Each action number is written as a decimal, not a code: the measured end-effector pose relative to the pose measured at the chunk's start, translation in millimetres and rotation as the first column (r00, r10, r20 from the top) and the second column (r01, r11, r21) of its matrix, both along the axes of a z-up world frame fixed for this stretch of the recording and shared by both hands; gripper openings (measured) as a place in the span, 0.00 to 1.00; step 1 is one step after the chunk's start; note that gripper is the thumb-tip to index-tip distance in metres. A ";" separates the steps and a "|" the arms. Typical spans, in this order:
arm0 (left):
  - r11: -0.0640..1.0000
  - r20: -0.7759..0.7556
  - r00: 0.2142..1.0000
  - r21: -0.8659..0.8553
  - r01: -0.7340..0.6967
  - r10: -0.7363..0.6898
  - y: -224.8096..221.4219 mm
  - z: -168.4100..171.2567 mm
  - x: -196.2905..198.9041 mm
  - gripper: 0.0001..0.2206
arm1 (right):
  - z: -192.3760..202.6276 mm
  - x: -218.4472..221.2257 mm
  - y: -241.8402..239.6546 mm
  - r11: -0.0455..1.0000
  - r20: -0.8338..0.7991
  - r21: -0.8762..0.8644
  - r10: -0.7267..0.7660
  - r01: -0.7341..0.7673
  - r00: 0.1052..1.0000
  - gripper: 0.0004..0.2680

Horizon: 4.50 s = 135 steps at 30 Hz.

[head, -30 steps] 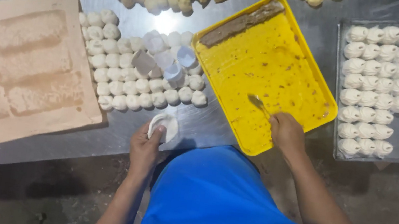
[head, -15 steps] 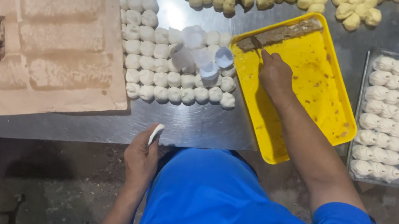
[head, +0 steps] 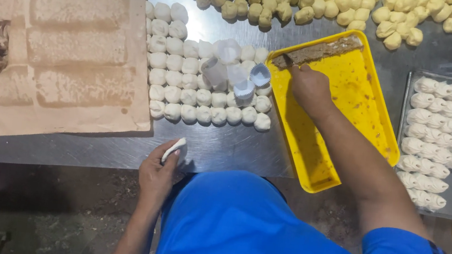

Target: The person prepares dumplings by flattening dough balls, scooping filling onto the dough with a spoon, folding and pinching the dough closed by hand, and placing the finished dumplings onto a metal tray.

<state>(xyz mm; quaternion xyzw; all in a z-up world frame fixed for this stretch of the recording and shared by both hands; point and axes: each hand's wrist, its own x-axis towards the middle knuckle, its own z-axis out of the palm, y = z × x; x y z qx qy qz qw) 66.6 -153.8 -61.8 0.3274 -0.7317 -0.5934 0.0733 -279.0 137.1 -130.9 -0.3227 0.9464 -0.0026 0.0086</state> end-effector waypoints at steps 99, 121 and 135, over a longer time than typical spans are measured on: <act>0.813 -0.316 0.793 0.100 0.574 -0.521 102.5 115.0 -107.2 0.17 | 152.5 189.3 33.4 0.454 0.235 -0.886 0.254 0.099 0.938 0.11; 0.671 -0.203 0.751 -0.629 0.393 -0.629 90.0 140.5 -98.1 0.34 | 209.3 170.8 -7.0 0.705 -0.168 -0.601 0.348 -0.376 0.922 0.14; 0.728 -0.315 0.724 -0.581 0.364 -0.614 76.9 142.6 -102.5 0.32 | 227.2 167.1 -12.4 0.766 -0.167 -0.535 0.318 -0.356 0.933 0.09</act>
